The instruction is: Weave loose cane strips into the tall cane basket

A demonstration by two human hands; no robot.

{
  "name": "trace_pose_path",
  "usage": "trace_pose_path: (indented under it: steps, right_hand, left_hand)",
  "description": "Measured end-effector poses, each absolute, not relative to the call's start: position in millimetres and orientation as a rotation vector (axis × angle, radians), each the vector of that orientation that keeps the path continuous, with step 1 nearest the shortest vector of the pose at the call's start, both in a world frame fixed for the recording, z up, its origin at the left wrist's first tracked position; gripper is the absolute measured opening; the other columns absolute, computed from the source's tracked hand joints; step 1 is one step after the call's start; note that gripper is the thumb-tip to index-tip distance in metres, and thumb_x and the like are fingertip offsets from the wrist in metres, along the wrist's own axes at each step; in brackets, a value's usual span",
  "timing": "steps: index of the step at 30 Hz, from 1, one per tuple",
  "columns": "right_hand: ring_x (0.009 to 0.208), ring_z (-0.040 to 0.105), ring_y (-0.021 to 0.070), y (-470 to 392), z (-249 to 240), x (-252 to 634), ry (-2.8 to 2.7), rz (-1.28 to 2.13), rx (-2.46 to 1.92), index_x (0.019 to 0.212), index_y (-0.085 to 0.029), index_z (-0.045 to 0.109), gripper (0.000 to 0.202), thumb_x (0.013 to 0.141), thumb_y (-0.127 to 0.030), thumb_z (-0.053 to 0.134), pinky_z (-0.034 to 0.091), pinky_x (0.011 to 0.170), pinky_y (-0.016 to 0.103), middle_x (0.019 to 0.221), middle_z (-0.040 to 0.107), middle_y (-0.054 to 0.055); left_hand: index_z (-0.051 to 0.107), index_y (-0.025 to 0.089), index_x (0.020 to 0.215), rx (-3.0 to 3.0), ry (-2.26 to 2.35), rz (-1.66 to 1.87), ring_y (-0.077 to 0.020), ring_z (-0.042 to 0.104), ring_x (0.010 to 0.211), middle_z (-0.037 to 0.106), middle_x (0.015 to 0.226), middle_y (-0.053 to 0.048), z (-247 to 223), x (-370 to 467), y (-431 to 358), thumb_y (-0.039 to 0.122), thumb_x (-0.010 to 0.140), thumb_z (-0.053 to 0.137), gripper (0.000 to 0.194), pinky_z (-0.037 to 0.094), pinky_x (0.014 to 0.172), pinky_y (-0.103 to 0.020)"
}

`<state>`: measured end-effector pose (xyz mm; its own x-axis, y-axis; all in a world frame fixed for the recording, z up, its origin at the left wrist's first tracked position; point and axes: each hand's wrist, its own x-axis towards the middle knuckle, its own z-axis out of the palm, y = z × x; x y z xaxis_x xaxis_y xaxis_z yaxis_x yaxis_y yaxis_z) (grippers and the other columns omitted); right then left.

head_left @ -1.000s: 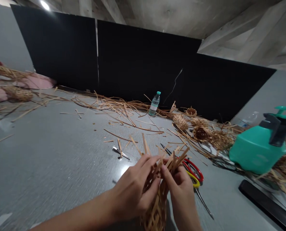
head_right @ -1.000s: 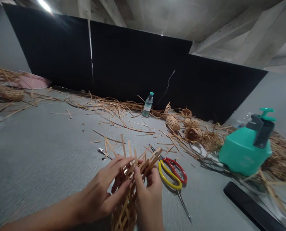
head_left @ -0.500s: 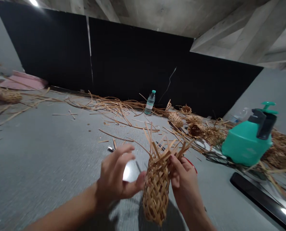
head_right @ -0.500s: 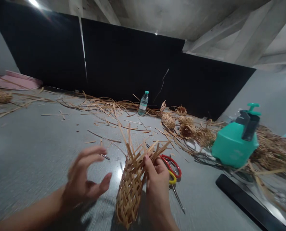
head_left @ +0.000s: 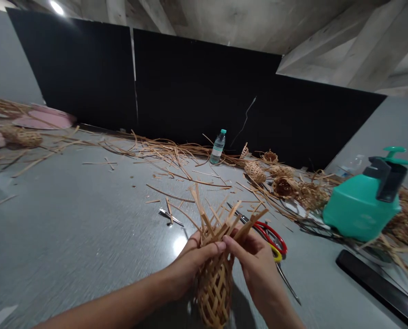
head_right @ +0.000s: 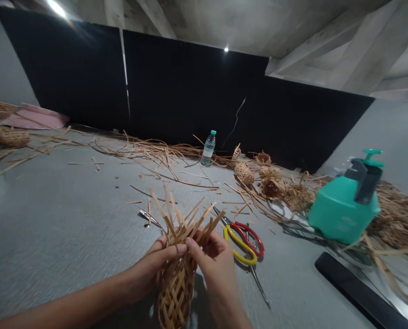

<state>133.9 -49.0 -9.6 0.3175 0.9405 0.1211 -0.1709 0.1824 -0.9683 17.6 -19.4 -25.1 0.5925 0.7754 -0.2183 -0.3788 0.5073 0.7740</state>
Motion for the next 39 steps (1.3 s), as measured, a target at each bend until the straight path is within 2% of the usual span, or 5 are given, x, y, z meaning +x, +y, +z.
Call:
trace_pose_path:
  steps: [8, 18, 30, 34, 39]
  right_hand:
    - [0.077, 0.064, 0.0204, -50, -10, 141, -0.830, 1.175, -0.988, 0.079, -0.019, 0.067, 0.026, 0.054, -0.021, 0.075, 0.048, 0.073, 0.032, 0.077, 0.071, 0.005]
    - [0.071, 0.065, 0.0214, -53, 0, 152, -1.039, 1.354, -1.048, 0.081, -0.020, 0.062, 0.032, 0.052, -0.024, 0.075, 0.049, 0.071, 0.036, 0.072, 0.070, 0.001]
    - [0.068, 0.066, 0.0207, -54, -3, 146, -0.983, 1.139, -1.302, 0.078, -0.021, 0.062, 0.028, 0.052, -0.014, 0.071, 0.050, 0.066, 0.034, 0.068, 0.071, 0.000]
    - [0.074, 0.066, 0.0212, -49, -8, 141, -0.955, 1.102, -1.158, 0.079, -0.019, 0.062, 0.024, 0.057, -0.019, 0.071, 0.050, 0.071, 0.034, 0.074, 0.071, 0.003]
    - [0.084, 0.064, 0.0192, -47, -10, 148, -0.974, 1.040, -1.079, 0.085, -0.019, 0.065, 0.022, 0.065, -0.026, 0.068, 0.049, 0.078, 0.031, 0.086, 0.071, 0.005]
  left_hand:
    - [0.055, 0.016, 0.084, 0.804, 0.617, 0.652, -0.0124, 0.058, 0.048, 0.062, 0.056, 0.000, -14, 15, -11, 0.036, 0.070, 0.058, 0.025, 0.046, 0.050, -0.023]
    - [0.055, 0.015, 0.092, 0.960, 0.629, 0.548, -0.0096, 0.056, 0.053, 0.064, 0.068, 0.001, -14, 7, -5, 0.026, 0.064, 0.063, 0.031, 0.043, 0.051, -0.019]
    - [0.057, 0.015, 0.092, 1.042, 0.644, 0.630, -0.0105, 0.056, 0.060, 0.064, 0.069, 0.001, -13, 7, -5, 0.027, 0.065, 0.063, 0.031, 0.044, 0.057, -0.020]
    - [0.059, 0.013, 0.086, 0.911, 0.641, 0.597, -0.0114, 0.055, 0.050, 0.060, 0.057, 0.001, -20, 12, -1, 0.046, 0.071, 0.056, 0.036, 0.045, 0.056, -0.024]
    - [0.059, 0.010, 0.079, 0.747, 0.680, 0.460, -0.0139, 0.058, 0.052, 0.062, 0.061, -0.004, -20, 12, 2, 0.062, 0.069, 0.049, 0.054, 0.046, 0.053, -0.025]
